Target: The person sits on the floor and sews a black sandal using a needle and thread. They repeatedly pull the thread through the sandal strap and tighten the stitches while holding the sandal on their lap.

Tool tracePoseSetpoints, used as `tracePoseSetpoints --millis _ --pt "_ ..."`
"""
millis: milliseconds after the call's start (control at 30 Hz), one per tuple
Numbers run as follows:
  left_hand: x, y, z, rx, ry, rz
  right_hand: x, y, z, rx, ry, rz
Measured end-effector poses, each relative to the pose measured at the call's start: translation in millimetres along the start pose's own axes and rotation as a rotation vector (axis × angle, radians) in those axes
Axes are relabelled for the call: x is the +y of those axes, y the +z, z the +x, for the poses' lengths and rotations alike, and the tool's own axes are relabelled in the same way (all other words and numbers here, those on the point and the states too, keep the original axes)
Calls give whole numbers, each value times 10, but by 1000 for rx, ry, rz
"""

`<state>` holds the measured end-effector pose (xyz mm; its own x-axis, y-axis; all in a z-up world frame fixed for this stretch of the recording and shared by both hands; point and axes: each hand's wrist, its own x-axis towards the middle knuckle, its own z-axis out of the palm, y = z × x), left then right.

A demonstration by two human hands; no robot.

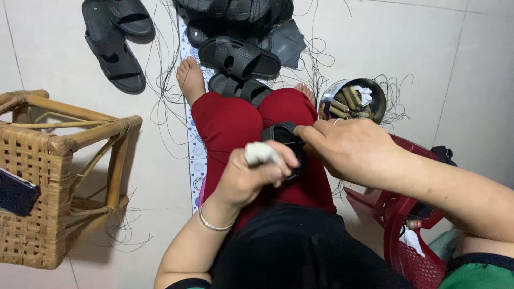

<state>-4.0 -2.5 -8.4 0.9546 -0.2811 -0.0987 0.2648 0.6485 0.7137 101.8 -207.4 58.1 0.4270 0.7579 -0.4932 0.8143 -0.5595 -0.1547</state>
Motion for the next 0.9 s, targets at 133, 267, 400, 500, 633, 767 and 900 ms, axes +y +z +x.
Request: tracePoseSetpoints --millis 133,267,400,500,633,767,900 --pt "-141 -66 92 425 -227 248 -9 42 -49 141 -2 88" --pt "-267 17 86 470 -253 480 6 141 -132 298 -40 -31" --pt "-187 95 116 291 -177 604 63 -47 -310 13 -81 -140" --pt "-148 100 182 269 -109 684 116 -239 -287 -227 -42 -166" --pt "-152 90 160 255 9 786 183 -311 -217 -337 -70 -158" --pt "-232 22 133 223 12 750 254 -357 -105 -489 -63 -186" --pt "-215 11 174 191 77 783 316 -430 -58 -622 -57 -191"
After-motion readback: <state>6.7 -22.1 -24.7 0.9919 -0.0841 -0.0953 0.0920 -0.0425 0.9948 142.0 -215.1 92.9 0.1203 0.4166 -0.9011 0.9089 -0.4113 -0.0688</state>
